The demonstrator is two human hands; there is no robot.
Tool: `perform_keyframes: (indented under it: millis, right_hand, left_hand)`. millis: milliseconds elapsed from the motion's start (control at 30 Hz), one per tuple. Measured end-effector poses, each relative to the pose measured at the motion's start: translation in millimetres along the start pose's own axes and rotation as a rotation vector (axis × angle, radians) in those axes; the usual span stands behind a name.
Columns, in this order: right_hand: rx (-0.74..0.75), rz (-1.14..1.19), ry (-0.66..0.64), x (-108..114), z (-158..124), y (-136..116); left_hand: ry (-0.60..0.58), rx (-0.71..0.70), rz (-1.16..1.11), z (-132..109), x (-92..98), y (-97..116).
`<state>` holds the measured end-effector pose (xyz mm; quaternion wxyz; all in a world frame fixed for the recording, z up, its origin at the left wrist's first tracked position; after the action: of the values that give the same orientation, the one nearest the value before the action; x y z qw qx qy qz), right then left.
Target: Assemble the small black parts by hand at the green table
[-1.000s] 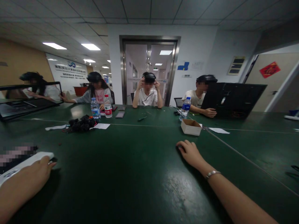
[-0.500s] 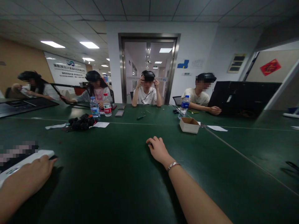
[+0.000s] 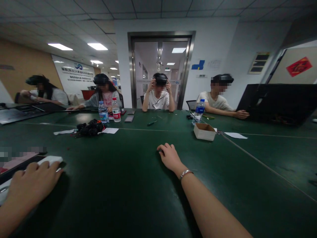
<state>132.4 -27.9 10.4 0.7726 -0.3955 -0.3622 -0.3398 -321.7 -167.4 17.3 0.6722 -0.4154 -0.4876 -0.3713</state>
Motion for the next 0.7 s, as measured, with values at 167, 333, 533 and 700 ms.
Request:
perform_keyframes:
  millis: [167,333,533,700]
  right_hand:
    - [0.009,0.008,0.017,-4.7,0.3,3.9]
    - [-0.032,0.05,0.044,-3.4,-0.1,2.6]
    - [-0.048,0.011,0.047,-5.1,-0.5,3.0]
    - [0.016,-0.106,0.054,-9.2,3.5,6.6]
  left_hand:
    - [0.165,-0.043,0.238,-5.9,18.8,15.7]
    - [0.348,-0.198,0.146,0.5,43.4,72.6]
    - [0.268,-0.559,-0.381,11.6,73.3,232.2]
    - [0.019,-0.492,-0.978,11.4,78.2,346.2]
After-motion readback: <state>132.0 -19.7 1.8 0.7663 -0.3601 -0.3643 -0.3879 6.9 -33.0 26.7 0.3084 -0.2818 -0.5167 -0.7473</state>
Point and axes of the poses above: each hand's wrist, its own z-axis towards the middle knuckle, its own x-axis out of the back of the hand, y = z × x, the point moved 1 cm from there along z, towards the middle knuckle, and after that the axes turned 5 degrees about y, right-handed, at the moved point
